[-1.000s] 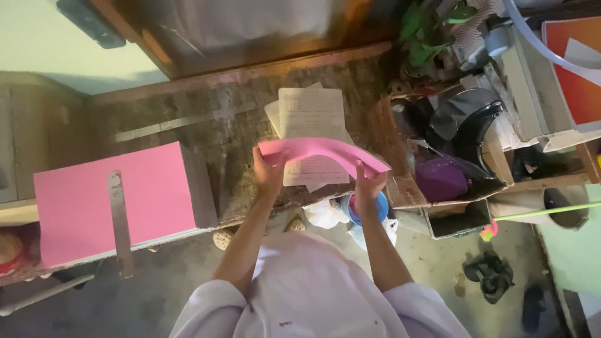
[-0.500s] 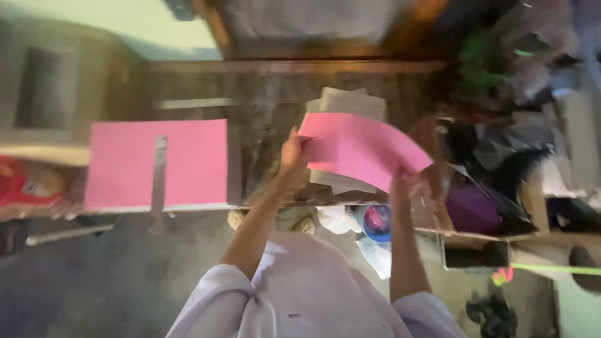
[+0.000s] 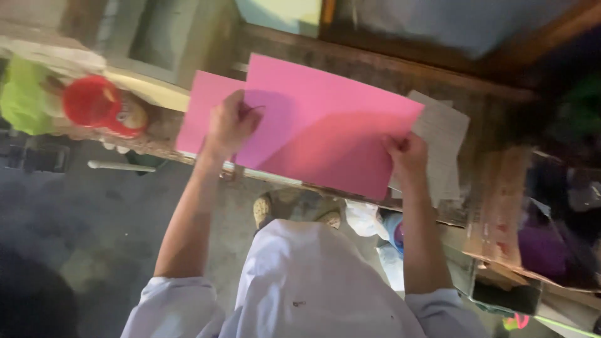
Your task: The person repeatedly wraps printed sheets with pink paper on a wooden workbench. They align each sheet, fold the pink paper around it, and press the edges to secure the wrap. The wrapped items are stacked on the left side of the bench.
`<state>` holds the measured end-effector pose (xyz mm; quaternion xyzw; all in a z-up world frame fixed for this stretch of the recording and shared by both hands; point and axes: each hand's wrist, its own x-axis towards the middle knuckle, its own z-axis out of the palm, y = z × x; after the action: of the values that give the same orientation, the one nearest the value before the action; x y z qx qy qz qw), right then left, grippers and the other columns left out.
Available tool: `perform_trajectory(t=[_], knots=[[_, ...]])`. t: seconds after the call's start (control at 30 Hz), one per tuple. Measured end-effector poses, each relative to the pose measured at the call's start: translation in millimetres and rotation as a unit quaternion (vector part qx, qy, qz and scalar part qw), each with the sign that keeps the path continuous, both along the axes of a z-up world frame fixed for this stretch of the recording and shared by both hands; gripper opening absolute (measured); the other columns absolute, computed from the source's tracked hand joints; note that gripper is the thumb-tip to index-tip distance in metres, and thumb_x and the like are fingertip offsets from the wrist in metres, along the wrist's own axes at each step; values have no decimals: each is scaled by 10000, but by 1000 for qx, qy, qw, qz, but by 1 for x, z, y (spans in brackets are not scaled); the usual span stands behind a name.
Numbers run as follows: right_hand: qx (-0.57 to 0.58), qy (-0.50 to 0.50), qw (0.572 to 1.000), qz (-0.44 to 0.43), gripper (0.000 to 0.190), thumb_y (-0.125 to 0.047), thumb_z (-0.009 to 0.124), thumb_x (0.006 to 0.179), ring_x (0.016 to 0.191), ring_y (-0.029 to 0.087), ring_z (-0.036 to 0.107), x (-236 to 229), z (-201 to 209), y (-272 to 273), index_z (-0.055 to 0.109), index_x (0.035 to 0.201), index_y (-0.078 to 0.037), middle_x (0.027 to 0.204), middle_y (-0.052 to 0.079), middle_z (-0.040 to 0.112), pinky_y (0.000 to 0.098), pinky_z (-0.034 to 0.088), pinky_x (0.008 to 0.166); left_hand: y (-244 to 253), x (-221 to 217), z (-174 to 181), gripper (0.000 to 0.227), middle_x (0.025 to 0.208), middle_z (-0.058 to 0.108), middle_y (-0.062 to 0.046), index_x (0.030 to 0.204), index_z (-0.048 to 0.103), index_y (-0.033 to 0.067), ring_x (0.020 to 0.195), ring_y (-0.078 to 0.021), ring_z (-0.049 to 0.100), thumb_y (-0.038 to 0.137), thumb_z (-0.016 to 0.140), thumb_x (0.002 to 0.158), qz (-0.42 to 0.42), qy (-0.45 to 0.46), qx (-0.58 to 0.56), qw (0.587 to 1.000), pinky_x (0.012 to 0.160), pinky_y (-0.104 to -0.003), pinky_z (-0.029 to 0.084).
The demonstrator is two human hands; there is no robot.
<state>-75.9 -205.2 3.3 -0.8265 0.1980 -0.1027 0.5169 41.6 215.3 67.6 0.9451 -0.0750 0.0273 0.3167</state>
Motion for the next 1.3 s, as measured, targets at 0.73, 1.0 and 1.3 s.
perform_trajectory(t=[0.73,1.0,1.3], knots=[[-74,103,991,-52,327,-329,778,899,816,211,730,76,-15,213,719,1158,-139,858,47,753,360,554,735,156,61,-43,261,933,754,-147,1187,644,38,876,-304,752,192,701,984,-20,138,-86,987,723,-382,588],[-24,94,992,-77,443,-394,796,880,907,225,735,65,-8,220,682,1225,-140,938,43,763,384,541,802,156,56,-39,338,1009,731,-191,1326,491,27,939,-330,735,148,625,1040,-50,144,-96,984,726,-436,592],[-41,69,991,-105,504,-370,788,889,956,292,736,60,-3,228,637,1269,-75,961,106,766,445,542,821,150,49,-36,320,1017,715,-177,1343,410,67,942,-309,725,161,560,1076,-45,161,-82,982,723,-421,575]])
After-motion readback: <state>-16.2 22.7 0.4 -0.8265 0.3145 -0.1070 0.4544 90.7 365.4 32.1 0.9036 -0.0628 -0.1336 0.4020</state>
